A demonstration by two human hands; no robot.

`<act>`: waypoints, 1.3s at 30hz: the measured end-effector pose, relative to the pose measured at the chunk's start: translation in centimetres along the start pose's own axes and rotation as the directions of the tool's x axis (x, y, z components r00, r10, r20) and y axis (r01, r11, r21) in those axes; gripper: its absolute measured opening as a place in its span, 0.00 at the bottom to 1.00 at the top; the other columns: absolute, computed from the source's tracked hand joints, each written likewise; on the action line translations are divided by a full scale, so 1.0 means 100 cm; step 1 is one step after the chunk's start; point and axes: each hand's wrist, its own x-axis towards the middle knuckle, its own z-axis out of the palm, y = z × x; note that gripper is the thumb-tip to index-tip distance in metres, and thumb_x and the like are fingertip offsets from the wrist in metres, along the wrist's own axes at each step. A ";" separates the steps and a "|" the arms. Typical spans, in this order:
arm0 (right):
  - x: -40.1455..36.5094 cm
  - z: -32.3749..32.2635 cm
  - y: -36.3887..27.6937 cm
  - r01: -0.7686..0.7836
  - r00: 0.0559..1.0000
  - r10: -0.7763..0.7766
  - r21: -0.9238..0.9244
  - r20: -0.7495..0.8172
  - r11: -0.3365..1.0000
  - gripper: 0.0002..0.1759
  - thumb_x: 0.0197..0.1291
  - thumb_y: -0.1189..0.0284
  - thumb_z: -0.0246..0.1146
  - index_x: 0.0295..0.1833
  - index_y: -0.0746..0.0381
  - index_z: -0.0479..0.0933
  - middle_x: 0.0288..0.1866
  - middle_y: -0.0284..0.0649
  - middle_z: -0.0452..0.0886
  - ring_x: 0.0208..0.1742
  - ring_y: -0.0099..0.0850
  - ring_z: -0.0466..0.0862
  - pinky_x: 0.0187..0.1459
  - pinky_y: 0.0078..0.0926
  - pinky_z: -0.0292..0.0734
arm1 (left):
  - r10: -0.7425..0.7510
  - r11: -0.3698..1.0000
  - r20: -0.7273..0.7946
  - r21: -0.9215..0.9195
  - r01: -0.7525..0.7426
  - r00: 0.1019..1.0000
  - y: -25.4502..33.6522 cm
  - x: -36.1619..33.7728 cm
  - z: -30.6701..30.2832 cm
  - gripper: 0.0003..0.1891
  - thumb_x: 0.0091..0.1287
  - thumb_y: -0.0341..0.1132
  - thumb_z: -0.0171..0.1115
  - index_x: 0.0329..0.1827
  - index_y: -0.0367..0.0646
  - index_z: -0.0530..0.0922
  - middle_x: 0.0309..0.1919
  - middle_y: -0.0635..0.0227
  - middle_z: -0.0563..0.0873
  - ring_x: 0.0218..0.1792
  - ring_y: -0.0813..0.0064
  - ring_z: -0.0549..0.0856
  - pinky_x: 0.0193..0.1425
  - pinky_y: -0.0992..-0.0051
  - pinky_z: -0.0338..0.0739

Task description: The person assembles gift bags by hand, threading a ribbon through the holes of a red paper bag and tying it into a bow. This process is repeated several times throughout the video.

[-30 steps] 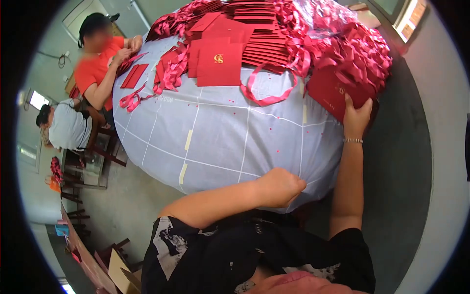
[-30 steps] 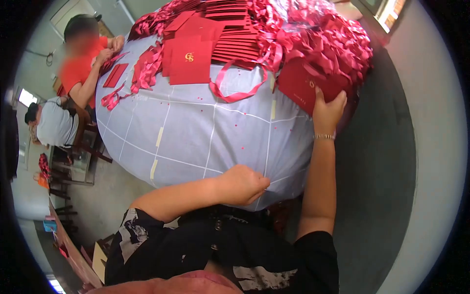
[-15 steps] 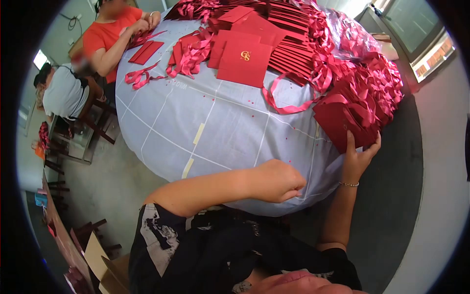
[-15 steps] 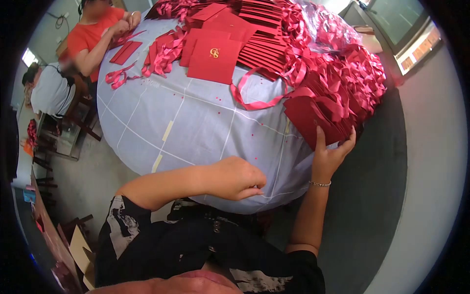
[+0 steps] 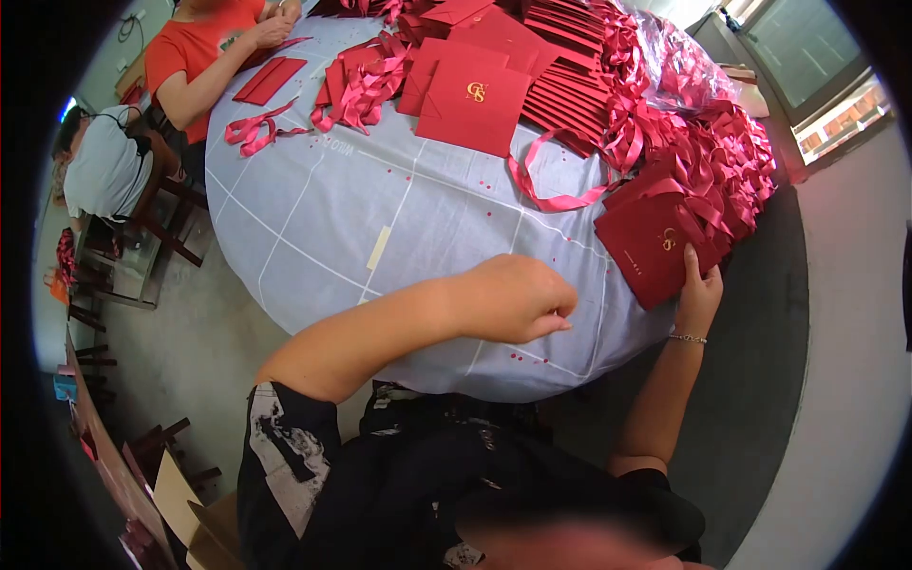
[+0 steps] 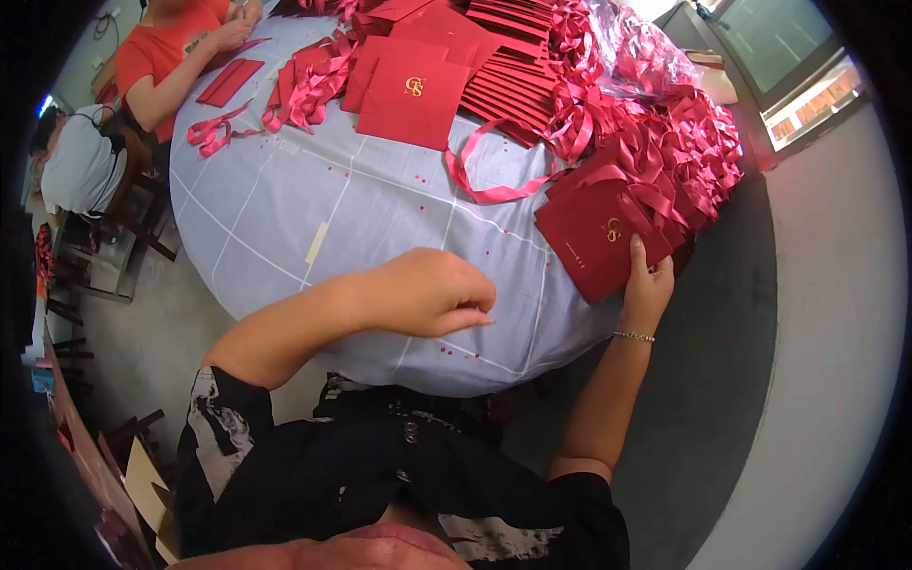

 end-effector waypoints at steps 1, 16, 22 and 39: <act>-0.003 0.000 -0.003 0.017 1.000 -0.017 -0.020 0.005 1.000 0.19 0.65 0.68 0.71 0.56 0.67 0.78 0.49 0.39 0.85 0.47 0.25 0.83 0.53 0.25 0.78 | -0.022 1.000 -0.010 -0.005 0.022 1.000 -0.006 0.002 -0.004 0.10 0.64 0.41 0.68 0.35 0.43 0.82 0.29 0.59 0.87 0.35 0.54 0.87 0.39 0.58 0.80; -0.059 0.092 -0.096 0.638 0.769 -0.574 -0.284 0.282 0.716 0.30 0.59 0.77 0.72 0.66 0.67 0.71 0.67 0.47 0.75 0.68 0.40 0.75 0.69 0.38 0.69 | -0.481 0.859 -0.586 -0.465 0.216 0.651 -0.140 -0.015 -0.054 0.06 0.69 0.32 0.67 0.36 0.38 0.82 0.27 0.76 0.82 0.28 0.87 0.78 0.34 0.81 0.74; 0.015 0.240 -0.044 0.565 0.749 -0.356 -0.258 0.558 0.784 0.43 0.57 0.64 0.75 0.71 0.73 0.63 0.66 0.61 0.75 0.66 0.49 0.79 0.62 0.37 0.77 | -0.436 0.900 -0.761 -0.369 0.233 0.480 -0.149 -0.022 -0.061 0.06 0.68 0.30 0.68 0.35 0.37 0.82 0.27 0.75 0.83 0.28 0.88 0.77 0.33 0.81 0.73; -0.034 0.217 -0.089 -0.121 0.453 0.131 -0.085 0.882 0.989 0.15 0.64 0.79 0.68 0.56 0.70 0.81 0.49 0.36 0.87 0.48 0.24 0.85 0.55 0.22 0.80 | 0.029 0.944 -0.847 0.197 0.264 0.530 -0.121 -0.037 -0.095 0.26 0.57 0.34 0.75 0.60 0.39 0.80 0.53 0.56 0.84 0.54 0.57 0.84 0.61 0.66 0.78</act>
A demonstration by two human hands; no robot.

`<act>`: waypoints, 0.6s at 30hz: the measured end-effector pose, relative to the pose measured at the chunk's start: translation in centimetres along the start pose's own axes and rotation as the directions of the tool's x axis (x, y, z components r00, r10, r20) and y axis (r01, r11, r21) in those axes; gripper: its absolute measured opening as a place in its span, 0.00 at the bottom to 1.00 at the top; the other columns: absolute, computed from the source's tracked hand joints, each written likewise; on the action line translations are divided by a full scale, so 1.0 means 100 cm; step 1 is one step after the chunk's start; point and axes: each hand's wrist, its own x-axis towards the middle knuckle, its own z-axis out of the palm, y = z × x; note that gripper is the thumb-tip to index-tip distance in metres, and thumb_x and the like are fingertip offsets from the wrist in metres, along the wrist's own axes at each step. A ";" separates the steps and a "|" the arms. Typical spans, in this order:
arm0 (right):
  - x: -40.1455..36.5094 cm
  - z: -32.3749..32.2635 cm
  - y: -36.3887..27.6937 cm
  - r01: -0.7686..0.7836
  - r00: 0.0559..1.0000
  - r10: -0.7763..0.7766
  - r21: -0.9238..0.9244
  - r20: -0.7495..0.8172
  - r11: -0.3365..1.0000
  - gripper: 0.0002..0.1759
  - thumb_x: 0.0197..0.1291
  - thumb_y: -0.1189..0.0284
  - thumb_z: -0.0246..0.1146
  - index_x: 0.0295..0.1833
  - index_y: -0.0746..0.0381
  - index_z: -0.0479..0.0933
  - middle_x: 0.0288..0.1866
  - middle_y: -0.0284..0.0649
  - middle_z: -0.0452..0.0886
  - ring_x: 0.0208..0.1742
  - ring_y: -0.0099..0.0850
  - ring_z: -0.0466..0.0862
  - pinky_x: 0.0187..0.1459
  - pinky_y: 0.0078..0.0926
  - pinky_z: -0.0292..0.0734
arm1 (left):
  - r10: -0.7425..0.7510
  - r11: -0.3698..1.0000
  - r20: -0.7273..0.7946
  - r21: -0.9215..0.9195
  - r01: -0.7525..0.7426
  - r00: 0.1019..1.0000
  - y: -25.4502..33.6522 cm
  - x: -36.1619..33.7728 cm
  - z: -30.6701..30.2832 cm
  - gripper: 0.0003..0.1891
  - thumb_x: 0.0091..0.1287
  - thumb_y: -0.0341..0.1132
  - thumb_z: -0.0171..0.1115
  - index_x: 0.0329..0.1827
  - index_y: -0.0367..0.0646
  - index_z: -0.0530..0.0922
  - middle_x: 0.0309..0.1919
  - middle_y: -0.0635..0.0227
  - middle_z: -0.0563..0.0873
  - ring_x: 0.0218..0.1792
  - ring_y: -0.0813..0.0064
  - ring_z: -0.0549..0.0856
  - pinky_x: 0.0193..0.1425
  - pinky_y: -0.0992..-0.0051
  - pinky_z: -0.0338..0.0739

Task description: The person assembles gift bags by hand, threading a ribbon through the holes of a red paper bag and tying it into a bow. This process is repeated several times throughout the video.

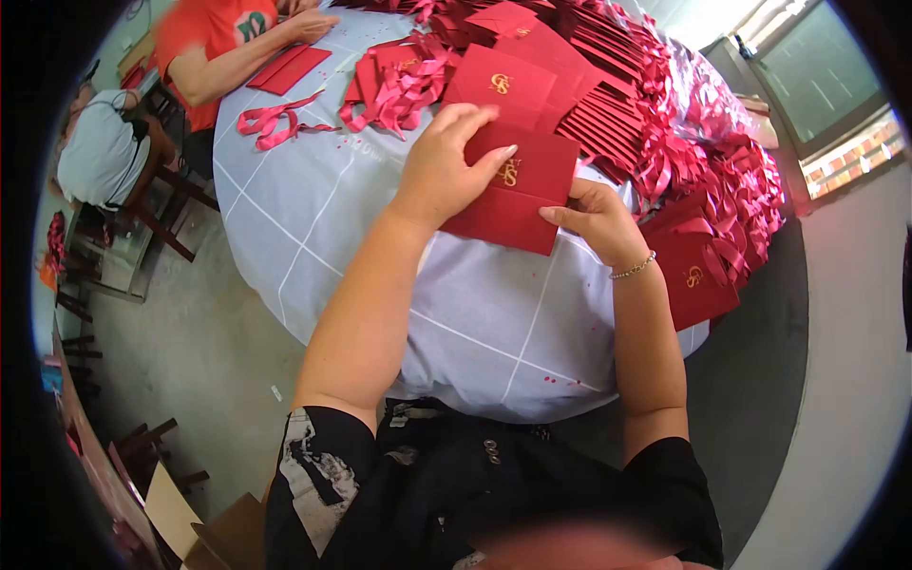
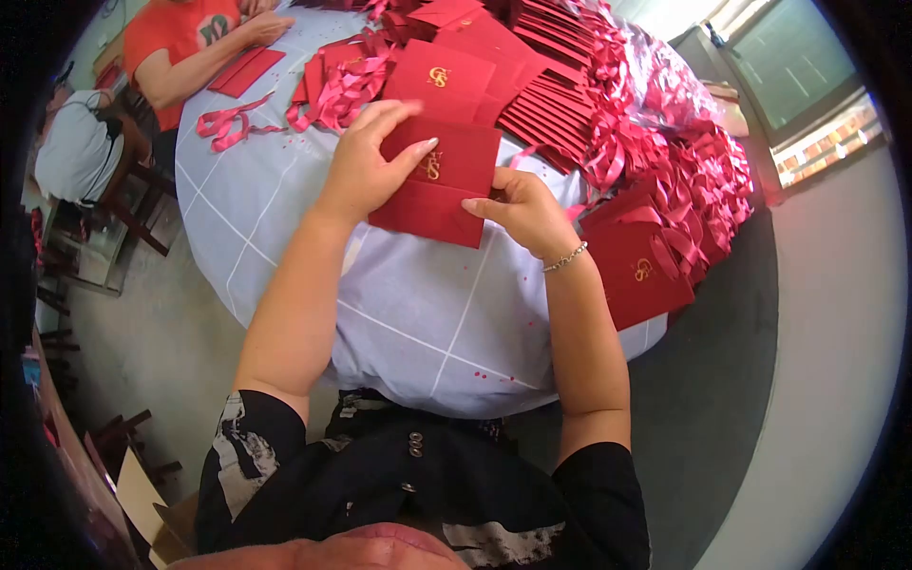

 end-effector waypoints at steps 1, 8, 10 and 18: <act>0.000 -0.003 0.010 0.005 1.000 -0.005 0.031 -0.001 1.000 0.16 0.64 0.79 0.68 0.56 0.70 0.81 0.49 0.36 0.87 0.49 0.24 0.85 0.55 0.22 0.80 | 0.009 1.000 0.013 -0.005 -0.009 1.000 -0.002 -0.002 0.002 0.26 0.57 0.34 0.75 0.60 0.39 0.80 0.53 0.56 0.84 0.54 0.57 0.84 0.61 0.66 0.78; -0.002 -0.015 0.037 -0.063 0.989 0.071 0.066 -0.129 0.996 0.15 0.66 0.74 0.69 0.55 0.70 0.81 0.45 0.34 0.87 0.45 0.20 0.83 0.49 0.20 0.79 | -0.008 0.996 0.189 -0.085 0.024 0.982 0.005 -0.008 0.009 0.25 0.51 0.30 0.78 0.54 0.37 0.82 0.51 0.58 0.84 0.54 0.59 0.84 0.60 0.68 0.78; 0.005 -0.020 0.048 0.087 0.963 -0.078 0.023 -0.259 0.996 0.16 0.65 0.67 0.70 0.50 0.69 0.82 0.38 0.34 0.87 0.37 0.21 0.83 0.40 0.24 0.79 | -0.031 0.992 0.183 -0.115 0.052 0.983 0.006 -0.008 0.012 0.23 0.48 0.28 0.79 0.48 0.36 0.81 0.51 0.59 0.83 0.53 0.60 0.83 0.59 0.68 0.78; -0.002 -0.034 0.057 0.058 0.944 -0.241 -0.603 -0.227 0.796 0.13 0.58 0.71 0.71 0.45 0.68 0.82 0.28 0.44 0.84 0.27 0.32 0.80 0.34 0.29 0.76 | -0.354 0.935 0.357 0.124 0.332 0.864 -0.013 -0.012 0.011 0.25 0.44 0.38 0.84 0.32 0.36 0.74 0.36 0.56 0.84 0.38 0.62 0.84 0.44 0.66 0.79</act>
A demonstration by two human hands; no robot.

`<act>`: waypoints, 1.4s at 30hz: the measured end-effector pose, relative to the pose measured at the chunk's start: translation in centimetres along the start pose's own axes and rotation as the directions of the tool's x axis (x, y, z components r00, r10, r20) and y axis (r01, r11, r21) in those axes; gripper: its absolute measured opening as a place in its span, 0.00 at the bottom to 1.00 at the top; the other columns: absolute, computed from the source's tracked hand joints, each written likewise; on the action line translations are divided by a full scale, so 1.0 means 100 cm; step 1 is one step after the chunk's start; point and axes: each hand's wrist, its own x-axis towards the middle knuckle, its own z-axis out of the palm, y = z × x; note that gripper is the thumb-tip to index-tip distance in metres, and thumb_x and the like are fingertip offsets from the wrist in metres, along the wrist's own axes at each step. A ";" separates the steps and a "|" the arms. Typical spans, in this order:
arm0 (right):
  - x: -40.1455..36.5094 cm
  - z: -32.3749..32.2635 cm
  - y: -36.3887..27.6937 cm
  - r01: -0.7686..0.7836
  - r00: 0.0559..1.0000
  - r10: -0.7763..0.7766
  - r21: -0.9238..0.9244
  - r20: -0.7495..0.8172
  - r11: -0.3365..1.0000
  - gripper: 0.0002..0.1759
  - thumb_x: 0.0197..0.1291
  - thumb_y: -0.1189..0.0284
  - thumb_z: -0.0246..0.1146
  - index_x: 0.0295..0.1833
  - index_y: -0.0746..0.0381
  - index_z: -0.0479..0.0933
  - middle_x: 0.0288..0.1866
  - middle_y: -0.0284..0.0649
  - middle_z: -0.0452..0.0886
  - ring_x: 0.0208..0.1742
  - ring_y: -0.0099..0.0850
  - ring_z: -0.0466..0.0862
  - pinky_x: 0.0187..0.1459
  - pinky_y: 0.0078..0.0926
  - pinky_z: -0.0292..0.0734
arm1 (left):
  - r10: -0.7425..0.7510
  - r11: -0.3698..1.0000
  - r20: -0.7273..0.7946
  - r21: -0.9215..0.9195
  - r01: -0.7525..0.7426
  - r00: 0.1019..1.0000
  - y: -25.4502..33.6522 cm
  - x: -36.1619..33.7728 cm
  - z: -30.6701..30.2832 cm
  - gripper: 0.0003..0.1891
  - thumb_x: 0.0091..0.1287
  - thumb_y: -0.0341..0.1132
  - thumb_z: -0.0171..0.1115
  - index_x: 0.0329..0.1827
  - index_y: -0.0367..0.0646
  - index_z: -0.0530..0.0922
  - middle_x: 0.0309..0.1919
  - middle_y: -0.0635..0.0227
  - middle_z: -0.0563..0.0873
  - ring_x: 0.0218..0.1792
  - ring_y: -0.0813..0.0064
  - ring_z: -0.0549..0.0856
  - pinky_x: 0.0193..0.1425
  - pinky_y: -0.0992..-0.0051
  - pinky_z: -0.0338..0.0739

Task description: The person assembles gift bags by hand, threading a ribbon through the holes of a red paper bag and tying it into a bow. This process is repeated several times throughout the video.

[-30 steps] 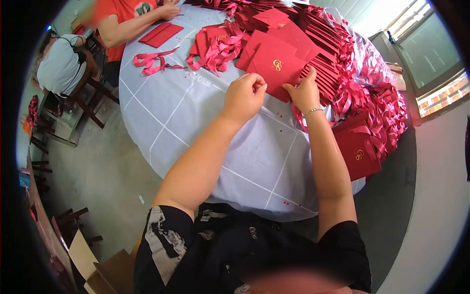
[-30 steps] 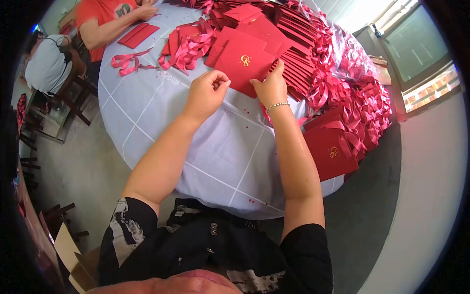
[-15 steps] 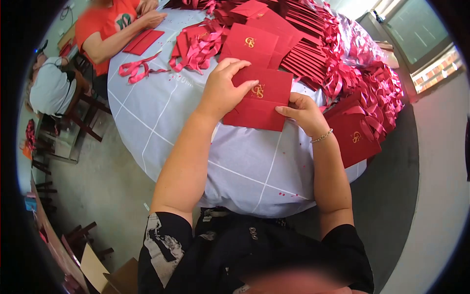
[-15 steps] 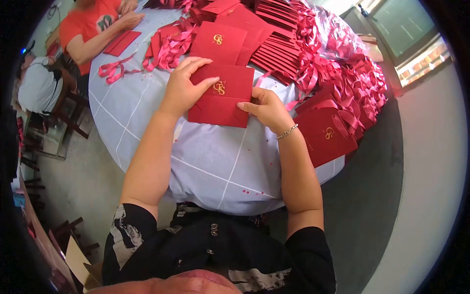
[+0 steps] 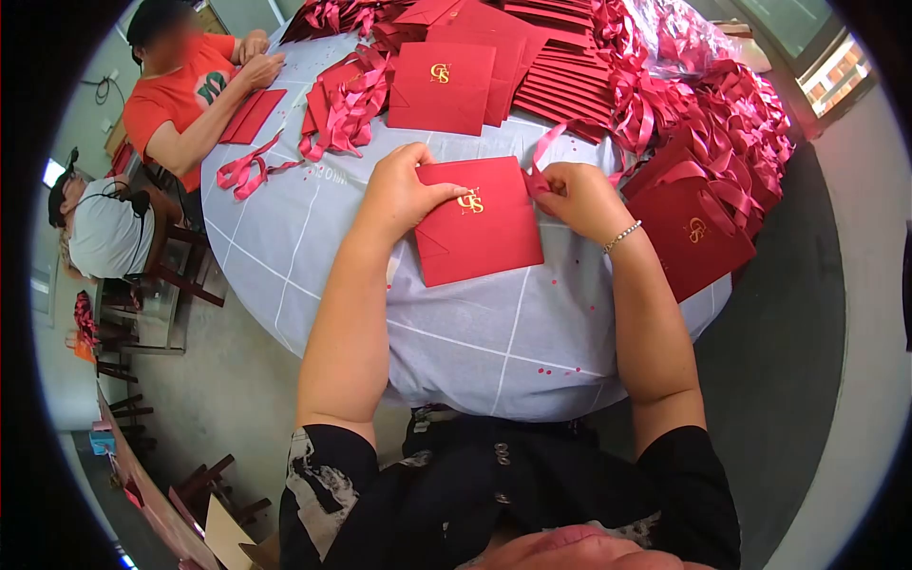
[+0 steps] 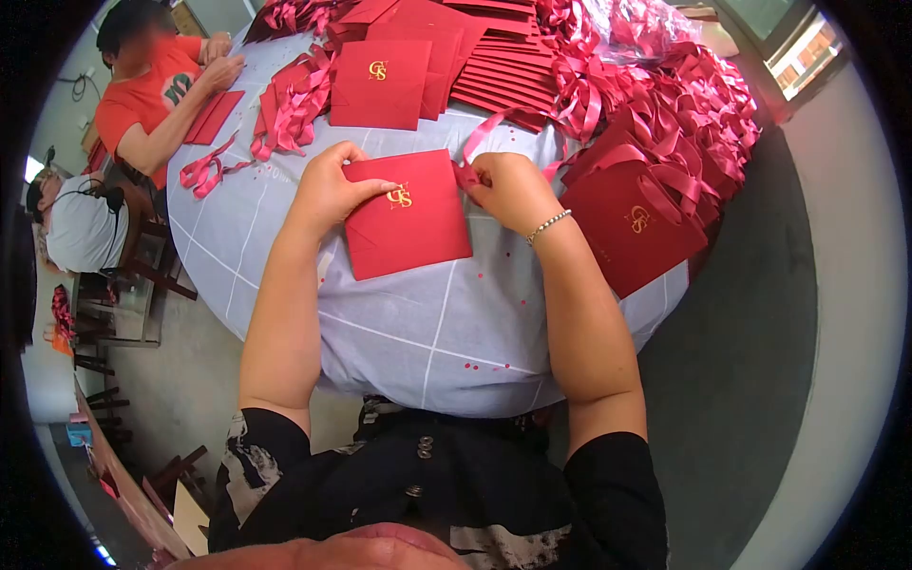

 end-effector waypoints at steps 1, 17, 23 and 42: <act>-0.001 -0.006 -0.003 0.047 0.999 -0.047 -0.046 0.010 0.998 0.11 0.59 0.72 0.70 0.42 0.68 0.82 0.27 0.44 0.83 0.25 0.31 0.79 0.33 0.29 0.75 | -0.135 0.991 0.058 -0.014 0.136 0.989 -0.002 0.001 -0.001 0.26 0.43 0.41 0.85 0.31 0.37 0.74 0.32 0.55 0.84 0.34 0.62 0.84 0.41 0.66 0.79; -0.003 -0.016 -0.026 0.182 0.928 0.060 0.585 -0.369 0.791 0.21 0.66 0.80 0.66 0.64 0.69 0.76 0.29 0.37 0.86 0.27 0.19 0.83 0.28 0.12 0.77 | -0.185 0.957 0.262 -0.173 0.235 0.947 0.011 -0.004 -0.007 0.21 0.49 0.36 0.82 0.39 0.37 0.79 0.33 0.62 0.87 0.35 0.73 0.85 0.41 0.70 0.81; -0.010 -0.013 -0.046 0.130 0.989 -0.026 0.770 -0.146 0.625 0.17 0.74 0.78 0.58 0.65 0.70 0.76 0.56 0.45 0.86 0.55 0.30 0.87 0.53 0.22 0.81 | 0.044 0.843 0.553 -0.468 0.266 0.832 0.013 -0.006 -0.018 0.25 0.53 0.21 0.75 0.55 0.40 0.78 0.42 0.74 0.84 0.41 0.85 0.81 0.45 0.82 0.78; -0.020 0.019 -0.062 0.102 0.995 -0.062 0.670 -0.083 0.735 0.04 0.64 0.80 0.69 0.42 0.68 0.82 0.34 0.37 0.86 0.34 0.19 0.84 0.38 0.15 0.79 | 0.083 0.878 0.468 -0.452 0.158 0.880 0.022 -0.011 -0.007 0.14 0.51 0.25 0.76 0.40 0.38 0.81 0.32 0.71 0.86 0.34 0.81 0.82 0.41 0.76 0.78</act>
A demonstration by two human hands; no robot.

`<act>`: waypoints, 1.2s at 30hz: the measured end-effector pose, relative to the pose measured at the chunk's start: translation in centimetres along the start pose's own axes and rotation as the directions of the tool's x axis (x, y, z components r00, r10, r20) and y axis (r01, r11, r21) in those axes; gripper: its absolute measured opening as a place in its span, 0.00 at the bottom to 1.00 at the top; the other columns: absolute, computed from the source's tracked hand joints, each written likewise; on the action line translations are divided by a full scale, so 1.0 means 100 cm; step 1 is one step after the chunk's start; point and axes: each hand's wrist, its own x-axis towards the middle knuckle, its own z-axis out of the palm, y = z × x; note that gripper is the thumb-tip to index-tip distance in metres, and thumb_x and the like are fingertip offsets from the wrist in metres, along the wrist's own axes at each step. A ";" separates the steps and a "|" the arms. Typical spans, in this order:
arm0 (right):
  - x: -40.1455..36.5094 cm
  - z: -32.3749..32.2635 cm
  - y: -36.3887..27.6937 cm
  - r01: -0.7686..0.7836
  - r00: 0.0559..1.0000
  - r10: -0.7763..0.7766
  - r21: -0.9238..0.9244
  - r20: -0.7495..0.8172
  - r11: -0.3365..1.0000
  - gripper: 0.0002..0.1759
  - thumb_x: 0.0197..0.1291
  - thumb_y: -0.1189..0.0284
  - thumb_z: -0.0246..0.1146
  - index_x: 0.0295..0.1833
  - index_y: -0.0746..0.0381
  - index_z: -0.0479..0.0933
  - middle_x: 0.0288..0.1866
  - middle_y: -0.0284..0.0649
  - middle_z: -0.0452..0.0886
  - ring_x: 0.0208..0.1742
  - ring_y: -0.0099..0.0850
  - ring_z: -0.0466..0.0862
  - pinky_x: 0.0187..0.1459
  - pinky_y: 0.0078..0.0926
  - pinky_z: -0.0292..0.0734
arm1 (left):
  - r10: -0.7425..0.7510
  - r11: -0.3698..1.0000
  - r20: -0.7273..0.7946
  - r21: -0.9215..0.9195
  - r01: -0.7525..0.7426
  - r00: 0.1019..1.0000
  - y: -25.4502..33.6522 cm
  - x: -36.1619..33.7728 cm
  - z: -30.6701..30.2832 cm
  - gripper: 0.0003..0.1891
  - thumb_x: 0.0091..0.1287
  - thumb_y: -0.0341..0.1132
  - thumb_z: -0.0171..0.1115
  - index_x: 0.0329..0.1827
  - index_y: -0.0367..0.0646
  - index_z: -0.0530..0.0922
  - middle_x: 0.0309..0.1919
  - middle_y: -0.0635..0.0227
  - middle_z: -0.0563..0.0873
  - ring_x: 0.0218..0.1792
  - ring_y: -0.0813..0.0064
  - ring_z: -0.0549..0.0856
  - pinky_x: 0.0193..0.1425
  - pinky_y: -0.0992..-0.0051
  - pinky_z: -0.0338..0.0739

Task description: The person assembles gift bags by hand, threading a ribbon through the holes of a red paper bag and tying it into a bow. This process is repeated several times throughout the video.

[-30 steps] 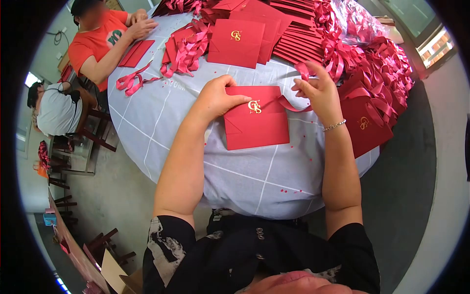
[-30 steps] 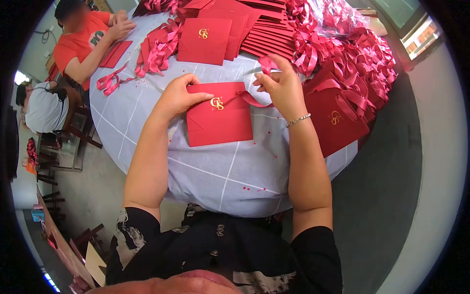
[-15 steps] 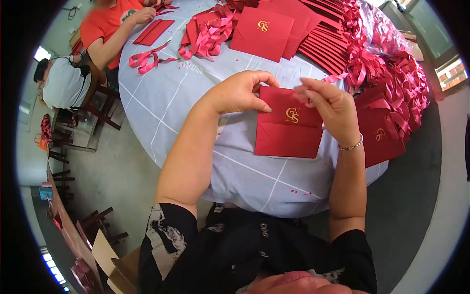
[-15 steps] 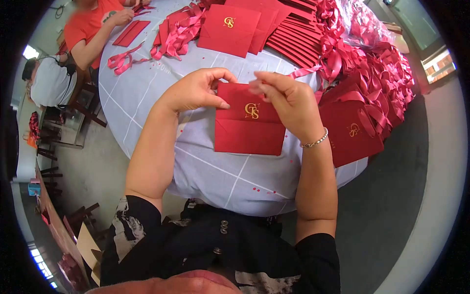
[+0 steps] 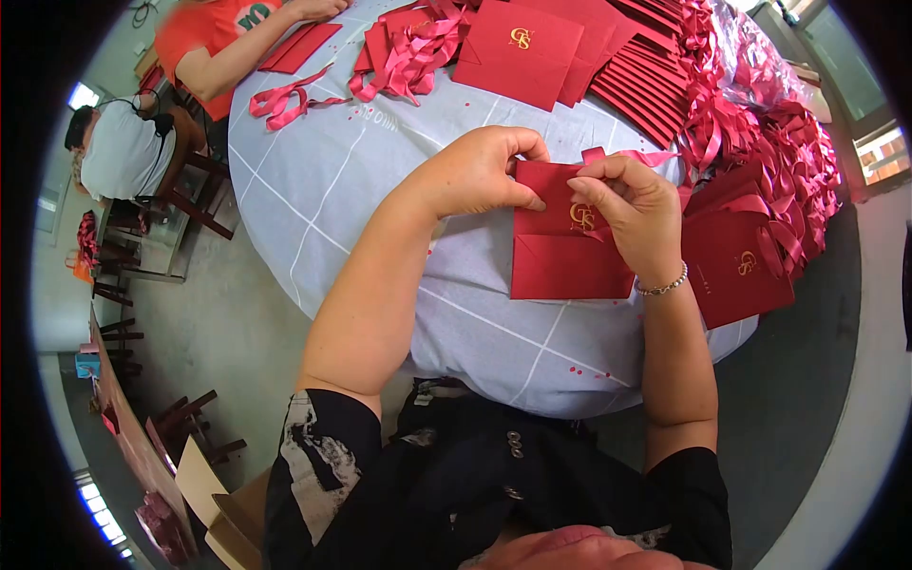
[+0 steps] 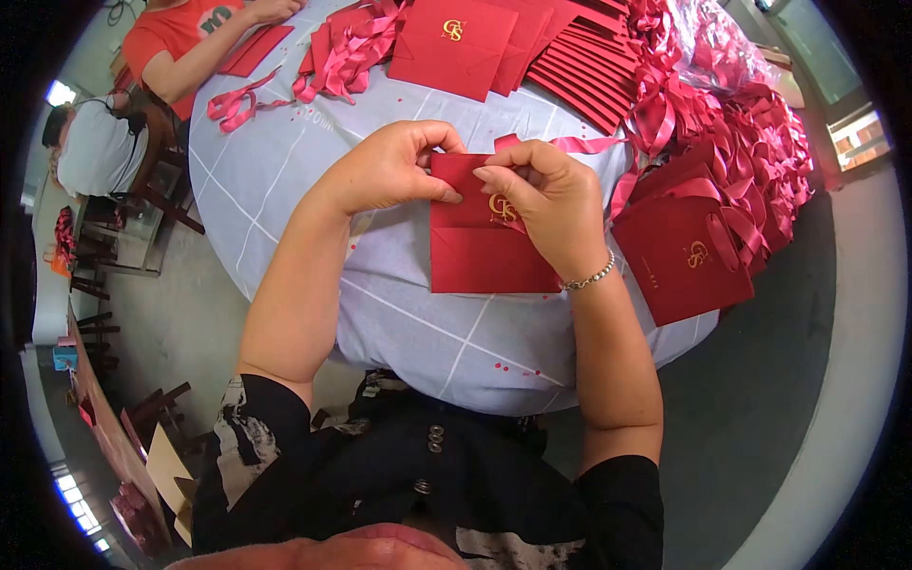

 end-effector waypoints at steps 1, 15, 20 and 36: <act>0.000 0.001 0.004 -0.001 1.000 0.001 -0.001 0.003 1.000 0.04 0.64 0.80 0.69 0.42 0.68 0.82 0.34 0.37 0.86 0.34 0.19 0.84 0.38 0.15 0.79 | 0.020 0.999 -0.006 0.044 -0.020 1.000 0.000 0.000 0.000 0.15 0.50 0.26 0.76 0.40 0.38 0.81 0.32 0.70 0.86 0.34 0.79 0.82 0.41 0.75 0.78; 0.000 0.006 0.010 0.092 0.996 -0.092 -0.439 0.020 0.894 0.04 0.60 0.79 0.70 0.40 0.68 0.83 0.33 0.40 0.83 0.28 0.26 0.82 0.32 0.24 0.77 | 0.079 0.983 -0.073 0.173 -0.066 0.994 0.007 -0.002 0.004 0.12 0.56 0.25 0.74 0.40 0.39 0.81 0.29 0.78 0.83 0.29 0.88 0.76 0.36 0.80 0.73; 0.000 0.010 0.009 0.065 0.995 -0.091 -0.475 -0.032 0.878 0.05 0.59 0.77 0.71 0.39 0.67 0.83 0.32 0.42 0.83 0.29 0.29 0.83 0.33 0.26 0.78 | 0.088 0.963 -0.112 0.262 -0.056 0.990 0.007 -0.001 0.006 0.17 0.50 0.31 0.78 0.40 0.37 0.82 0.34 0.56 0.88 0.37 0.62 0.86 0.43 0.67 0.80; -0.001 0.028 0.012 0.311 0.882 -0.471 -0.776 0.020 0.548 0.03 0.58 0.76 0.68 0.37 0.64 0.82 0.32 0.45 0.81 0.32 0.45 0.83 0.34 0.38 0.79 | 0.310 0.916 -0.144 0.309 -0.255 0.940 -0.002 0.001 0.012 0.10 0.55 0.22 0.70 0.39 0.37 0.79 0.60 0.62 0.81 0.57 0.65 0.82 0.61 0.70 0.76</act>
